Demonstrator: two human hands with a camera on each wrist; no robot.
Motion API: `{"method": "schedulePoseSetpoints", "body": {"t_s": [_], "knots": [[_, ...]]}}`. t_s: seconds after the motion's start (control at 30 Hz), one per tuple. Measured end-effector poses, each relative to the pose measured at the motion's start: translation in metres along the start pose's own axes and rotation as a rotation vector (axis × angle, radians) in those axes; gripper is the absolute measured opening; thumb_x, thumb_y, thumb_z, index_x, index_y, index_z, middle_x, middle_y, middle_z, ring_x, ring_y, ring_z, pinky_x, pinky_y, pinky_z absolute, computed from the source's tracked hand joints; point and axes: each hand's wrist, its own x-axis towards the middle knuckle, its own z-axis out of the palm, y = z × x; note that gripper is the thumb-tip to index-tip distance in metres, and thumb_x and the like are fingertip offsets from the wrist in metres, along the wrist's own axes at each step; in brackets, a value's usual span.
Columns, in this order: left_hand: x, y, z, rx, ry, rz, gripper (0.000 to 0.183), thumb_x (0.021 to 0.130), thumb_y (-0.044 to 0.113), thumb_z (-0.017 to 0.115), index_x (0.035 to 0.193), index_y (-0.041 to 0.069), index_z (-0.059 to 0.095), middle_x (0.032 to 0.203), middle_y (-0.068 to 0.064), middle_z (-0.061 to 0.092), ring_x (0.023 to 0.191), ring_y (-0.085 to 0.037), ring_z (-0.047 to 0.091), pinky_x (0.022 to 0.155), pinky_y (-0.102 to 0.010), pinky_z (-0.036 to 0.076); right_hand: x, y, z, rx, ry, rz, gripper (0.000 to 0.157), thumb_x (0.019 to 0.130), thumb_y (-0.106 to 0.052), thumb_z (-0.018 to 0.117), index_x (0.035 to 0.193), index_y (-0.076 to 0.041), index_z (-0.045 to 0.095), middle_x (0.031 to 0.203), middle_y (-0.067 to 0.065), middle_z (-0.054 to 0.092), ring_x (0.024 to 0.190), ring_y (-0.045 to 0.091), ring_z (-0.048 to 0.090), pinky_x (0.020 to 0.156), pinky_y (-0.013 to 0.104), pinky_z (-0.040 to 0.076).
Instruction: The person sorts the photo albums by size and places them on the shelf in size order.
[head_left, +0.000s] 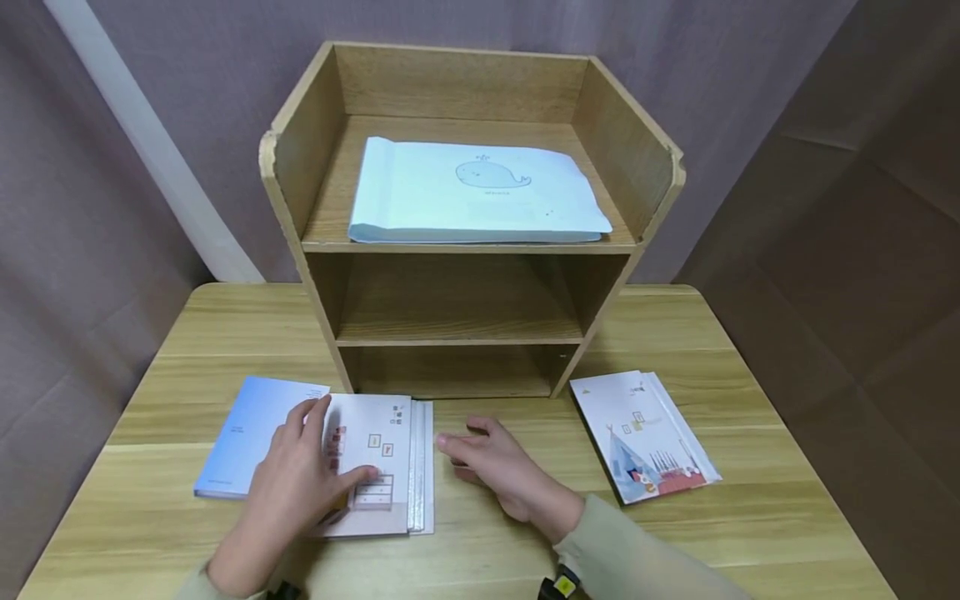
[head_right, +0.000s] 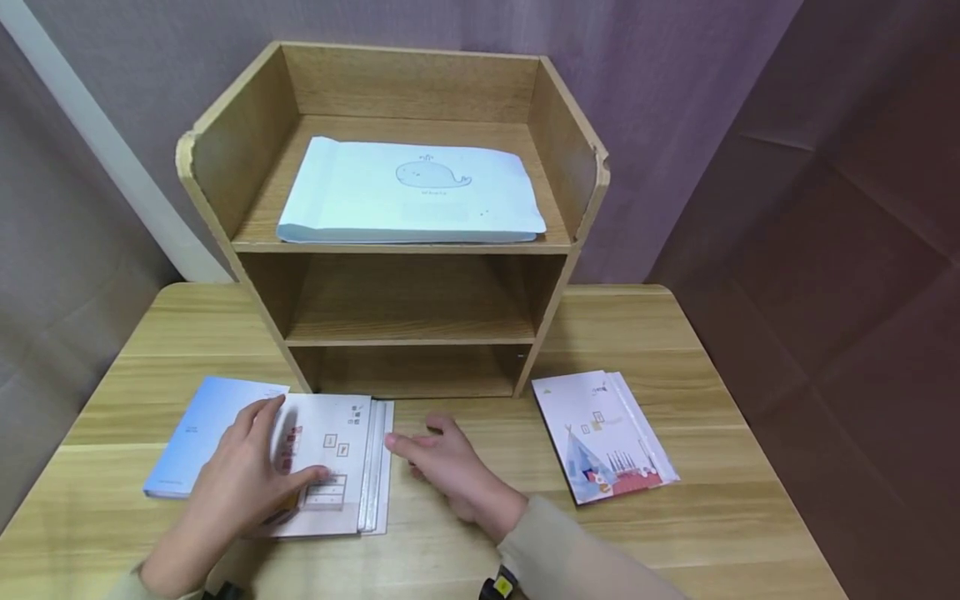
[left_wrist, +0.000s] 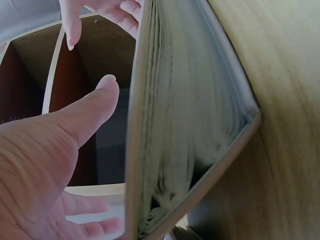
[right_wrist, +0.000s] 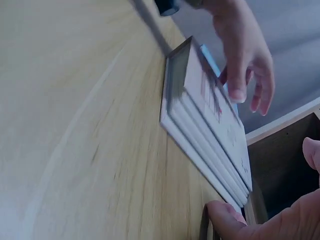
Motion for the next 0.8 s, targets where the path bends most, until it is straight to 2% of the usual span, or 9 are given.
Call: {"method": "schedulePoseSetpoints", "body": {"t_s": [0.27,0.4,0.5,0.63,0.8], "knots": [[0.001,-0.002,0.005,-0.012,-0.050,-0.019,0.126,0.056,0.058,0.088,0.145,-0.008,0.028,0.137,-0.034,0.037,0.112,-0.053,0.048,0.085,-0.063,0.045,-0.002,-0.003,0.003,0.125,-0.052,0.071,0.098,0.084,-0.038,0.075,0.145,0.013,0.018,0.130,0.026,0.046,0.120,0.036,0.051,0.100,0.042,0.045],[0.001,-0.003,0.007,-0.037,-0.078,-0.014,0.128,0.059,0.056,0.087,0.144,-0.014,0.023,0.136,-0.040,0.034,0.115,-0.056,0.045,0.093,-0.063,0.041,0.001,-0.003,0.005,0.138,-0.065,0.081,0.096,0.085,-0.038,0.075,0.143,0.016,0.021,0.127,0.023,0.049,0.117,0.033,0.053,0.100,0.040,0.045],[0.000,-0.004,0.010,-0.064,-0.075,-0.009,0.129,0.059,0.054,0.089,0.143,-0.018,0.021,0.132,-0.044,0.034,0.115,-0.056,0.044,0.096,-0.062,0.040,0.003,-0.001,0.006,0.124,-0.079,0.073,0.088,0.086,-0.037,0.074,0.139,0.016,0.028,0.125,0.022,0.050,0.115,0.031,0.055,0.100,0.040,0.046],[-0.001,-0.005,0.012,-0.083,-0.075,-0.014,0.131,0.058,0.051,0.090,0.142,-0.020,0.018,0.126,-0.047,0.036,0.109,-0.053,0.050,0.094,-0.060,0.043,0.004,-0.001,0.009,0.107,-0.099,0.070,0.083,0.087,-0.034,0.074,0.136,0.018,0.033,0.125,0.022,0.049,0.116,0.031,0.054,0.101,0.040,0.045],[-0.001,-0.005,0.012,-0.106,-0.121,-0.052,0.133,0.060,0.053,0.088,0.145,-0.016,0.013,0.123,-0.042,0.040,0.095,-0.043,0.057,0.085,-0.057,0.050,0.004,-0.003,0.012,0.091,-0.094,0.079,0.084,0.086,-0.033,0.074,0.135,0.020,0.033,0.127,0.023,0.048,0.117,0.031,0.053,0.101,0.039,0.044]]}}
